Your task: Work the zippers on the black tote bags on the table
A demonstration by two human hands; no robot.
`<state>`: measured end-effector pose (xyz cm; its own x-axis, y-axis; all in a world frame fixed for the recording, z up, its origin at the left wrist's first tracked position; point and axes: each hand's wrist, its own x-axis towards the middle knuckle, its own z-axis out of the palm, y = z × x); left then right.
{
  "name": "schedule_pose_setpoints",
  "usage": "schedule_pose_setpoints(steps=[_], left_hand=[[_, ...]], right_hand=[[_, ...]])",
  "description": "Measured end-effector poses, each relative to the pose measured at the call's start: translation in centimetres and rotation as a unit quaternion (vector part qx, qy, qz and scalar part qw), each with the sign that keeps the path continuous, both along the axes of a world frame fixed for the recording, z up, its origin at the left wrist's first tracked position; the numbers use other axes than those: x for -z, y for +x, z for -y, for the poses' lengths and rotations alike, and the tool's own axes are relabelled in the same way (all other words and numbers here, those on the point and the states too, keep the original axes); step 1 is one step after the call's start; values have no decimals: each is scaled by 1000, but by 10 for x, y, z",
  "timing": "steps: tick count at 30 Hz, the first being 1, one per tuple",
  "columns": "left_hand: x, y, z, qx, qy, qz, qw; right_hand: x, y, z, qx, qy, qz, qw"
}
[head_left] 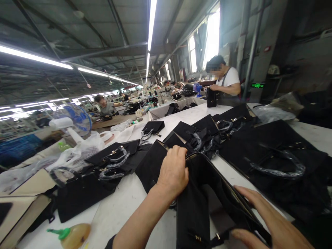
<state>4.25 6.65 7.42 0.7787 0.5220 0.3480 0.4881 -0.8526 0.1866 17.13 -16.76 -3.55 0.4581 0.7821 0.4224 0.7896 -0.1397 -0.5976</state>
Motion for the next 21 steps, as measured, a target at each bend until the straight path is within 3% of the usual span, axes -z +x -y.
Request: schedule_pose_setpoints(steps=[2,5,9,14,18,21], left_hand=[[-10,12,4,53,59,-52,995],[-17,32,5,108,79,-94,987],[-10,50,1,108,77,-98,986],[-2,55,-9,107,72,-73,989],[0,64,-24,157,61,-50,984],[4,72,-33,212,24,-22,977]], right_hand=[[-10,5,-5,13,-21,-39,999],[-25,13,-10,19,-34,-95,995],[-37,18,-16,20,-35,-135,990],[-41,30,-16,-3,-31,-169,985],[-40,45,-16,-47,-53,-219,973],[-42,57,-18,-39,-75,-261,962]])
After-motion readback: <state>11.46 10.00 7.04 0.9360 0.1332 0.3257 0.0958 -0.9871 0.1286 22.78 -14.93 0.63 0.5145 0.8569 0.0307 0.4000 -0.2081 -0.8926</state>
